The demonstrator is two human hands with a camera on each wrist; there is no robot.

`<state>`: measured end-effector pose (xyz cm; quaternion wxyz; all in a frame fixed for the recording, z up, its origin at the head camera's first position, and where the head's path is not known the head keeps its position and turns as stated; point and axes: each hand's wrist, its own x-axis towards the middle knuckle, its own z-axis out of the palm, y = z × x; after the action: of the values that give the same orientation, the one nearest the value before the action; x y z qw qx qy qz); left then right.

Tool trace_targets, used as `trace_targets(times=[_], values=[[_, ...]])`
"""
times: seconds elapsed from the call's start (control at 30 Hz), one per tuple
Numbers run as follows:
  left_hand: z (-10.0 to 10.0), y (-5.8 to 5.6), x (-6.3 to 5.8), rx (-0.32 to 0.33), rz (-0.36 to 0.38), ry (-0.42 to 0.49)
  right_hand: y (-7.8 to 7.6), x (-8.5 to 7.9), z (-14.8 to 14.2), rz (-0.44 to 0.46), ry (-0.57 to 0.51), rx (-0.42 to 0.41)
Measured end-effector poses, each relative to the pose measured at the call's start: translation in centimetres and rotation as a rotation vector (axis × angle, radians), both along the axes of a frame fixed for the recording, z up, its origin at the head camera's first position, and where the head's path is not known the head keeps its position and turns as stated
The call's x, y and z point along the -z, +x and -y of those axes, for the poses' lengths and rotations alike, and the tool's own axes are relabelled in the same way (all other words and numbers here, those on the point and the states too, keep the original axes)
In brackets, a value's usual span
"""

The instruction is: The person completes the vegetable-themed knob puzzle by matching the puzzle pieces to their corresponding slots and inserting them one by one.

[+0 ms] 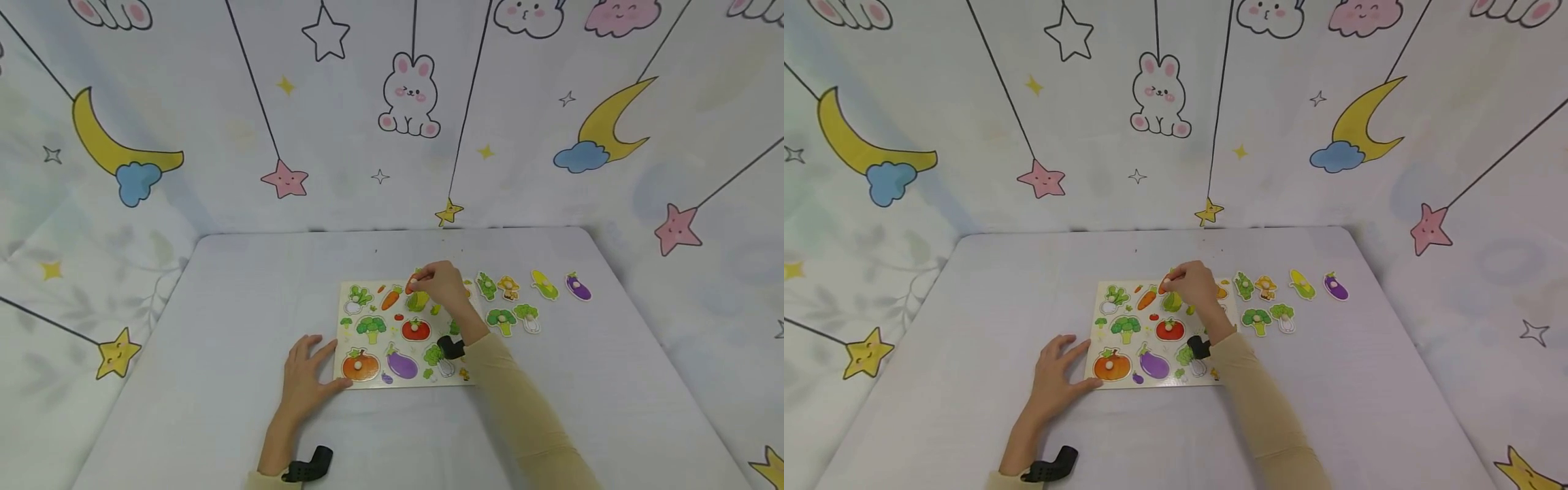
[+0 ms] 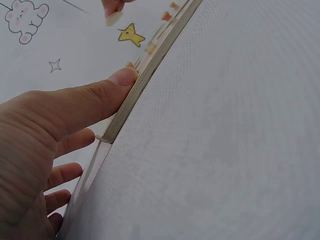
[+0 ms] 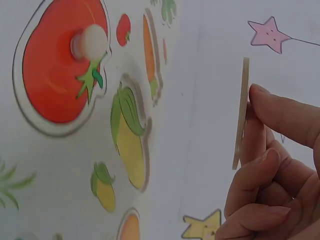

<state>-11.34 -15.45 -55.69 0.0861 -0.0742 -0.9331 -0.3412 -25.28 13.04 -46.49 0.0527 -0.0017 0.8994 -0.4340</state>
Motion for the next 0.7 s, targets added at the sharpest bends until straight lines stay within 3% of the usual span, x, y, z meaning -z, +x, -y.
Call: trace_targets(times=[0.3, 0.7], values=[[0.0, -0.1, 0.0, 0.001, 0.003, 0.005, -1.1, 1.7, 3.9, 0.074, 0.093, 0.03], [0.1, 0.0, 0.1, -0.002, 0.002, 0.0, -1.5, 3.2, 5.4, 0.185, 0.201, 0.068]])
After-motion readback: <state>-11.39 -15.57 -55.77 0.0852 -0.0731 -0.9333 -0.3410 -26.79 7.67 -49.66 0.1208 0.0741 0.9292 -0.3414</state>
